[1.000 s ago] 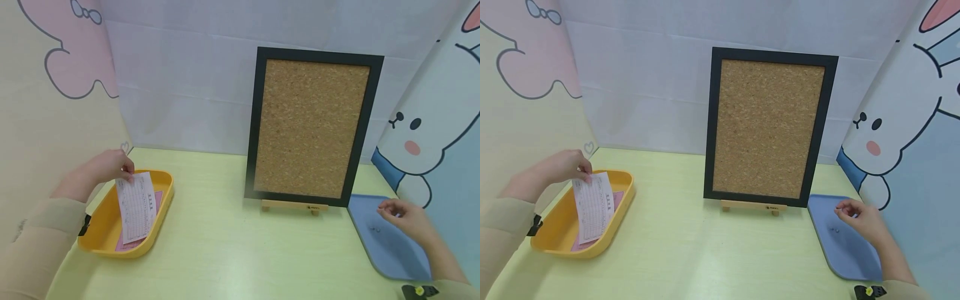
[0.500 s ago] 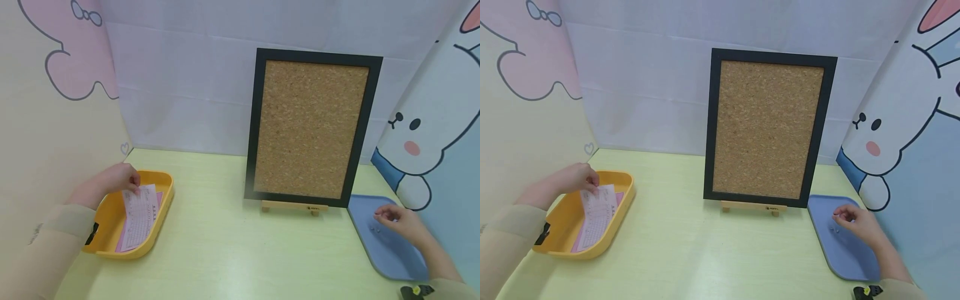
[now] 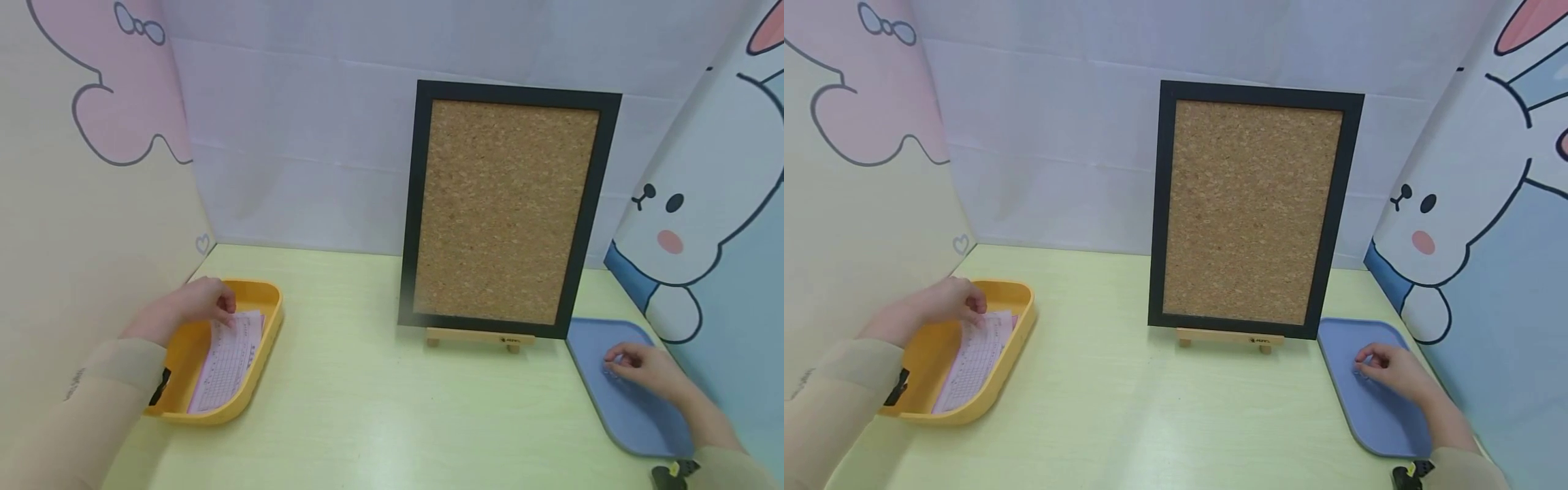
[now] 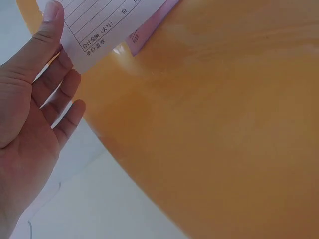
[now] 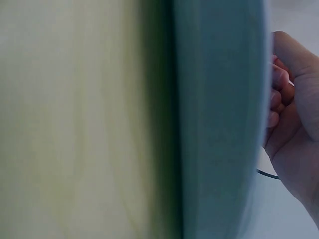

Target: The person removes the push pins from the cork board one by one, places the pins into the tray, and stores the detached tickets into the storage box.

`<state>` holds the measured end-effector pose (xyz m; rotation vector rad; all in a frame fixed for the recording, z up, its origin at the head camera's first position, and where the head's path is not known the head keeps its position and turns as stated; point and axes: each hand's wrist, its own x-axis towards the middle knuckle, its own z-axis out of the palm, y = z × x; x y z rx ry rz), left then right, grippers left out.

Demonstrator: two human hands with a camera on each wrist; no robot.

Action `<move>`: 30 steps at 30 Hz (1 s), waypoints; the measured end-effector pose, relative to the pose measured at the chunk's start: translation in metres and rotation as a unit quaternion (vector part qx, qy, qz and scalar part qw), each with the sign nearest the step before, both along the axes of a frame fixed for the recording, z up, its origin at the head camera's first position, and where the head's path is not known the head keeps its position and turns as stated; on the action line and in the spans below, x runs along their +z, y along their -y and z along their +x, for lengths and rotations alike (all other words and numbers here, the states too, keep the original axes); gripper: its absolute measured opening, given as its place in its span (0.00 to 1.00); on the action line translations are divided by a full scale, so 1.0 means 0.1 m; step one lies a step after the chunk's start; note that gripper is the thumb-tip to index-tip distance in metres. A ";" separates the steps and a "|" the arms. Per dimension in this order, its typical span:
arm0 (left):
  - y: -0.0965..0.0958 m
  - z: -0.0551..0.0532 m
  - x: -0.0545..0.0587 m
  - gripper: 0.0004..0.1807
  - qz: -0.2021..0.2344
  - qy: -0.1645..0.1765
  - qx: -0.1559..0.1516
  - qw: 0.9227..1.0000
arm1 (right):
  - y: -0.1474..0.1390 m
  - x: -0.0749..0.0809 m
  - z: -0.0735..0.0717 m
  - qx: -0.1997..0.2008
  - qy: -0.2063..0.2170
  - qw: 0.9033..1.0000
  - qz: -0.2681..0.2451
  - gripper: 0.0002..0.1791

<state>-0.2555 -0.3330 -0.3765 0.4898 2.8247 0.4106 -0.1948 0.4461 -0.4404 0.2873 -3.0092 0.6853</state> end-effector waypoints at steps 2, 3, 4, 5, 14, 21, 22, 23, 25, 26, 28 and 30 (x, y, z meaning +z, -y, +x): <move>-0.01 0.00 -0.03 0.12 0.001 0.009 0.013 1.000 | 0.01 0.00 -0.01 -0.001 0.005 1.000 0.010 0.05; -0.01 0.00 -0.04 0.12 0.001 0.012 0.019 1.000 | 0.01 0.01 -0.01 -0.001 0.009 1.000 0.013 0.05; -0.02 0.00 -0.06 0.13 0.002 0.015 0.023 1.000 | 0.02 0.01 -0.01 -0.002 0.012 1.000 0.016 0.05; -0.02 0.00 -0.07 0.14 0.004 0.020 0.030 0.999 | 0.02 0.01 -0.02 -0.001 0.016 1.000 0.017 0.06; -0.07 0.03 -0.11 0.21 0.012 0.045 0.038 0.998 | 0.02 -0.01 -0.08 0.000 0.039 0.999 0.021 0.06; -0.04 0.01 -0.18 0.21 0.010 0.017 0.028 0.999 | 0.03 -0.02 -0.10 -0.010 0.064 0.998 0.017 0.08; -0.04 0.01 -0.18 0.21 0.008 0.011 0.030 0.999 | 0.03 -0.02 -0.10 -0.012 0.066 0.998 0.018 0.08; -0.04 0.01 -0.18 0.21 0.008 0.006 0.032 0.999 | 0.03 -0.02 -0.10 -0.013 0.067 0.998 0.017 0.09; -0.05 0.01 -0.17 0.21 0.009 -0.008 0.027 1.000 | 0.03 -0.02 -0.11 -0.012 0.069 0.997 0.015 0.09; -0.06 0.01 -0.16 0.20 0.010 -0.014 0.025 1.000 | 0.02 -0.03 -0.11 -0.011 0.069 0.997 0.013 0.09; -0.08 0.02 -0.13 0.20 0.011 -0.025 0.021 0.999 | 0.01 -0.02 -0.11 -0.006 0.071 0.997 0.007 0.10; -0.11 0.04 -0.09 0.20 0.007 -0.039 0.018 0.999 | 0.00 -0.01 -0.11 -0.008 0.070 0.997 0.005 0.10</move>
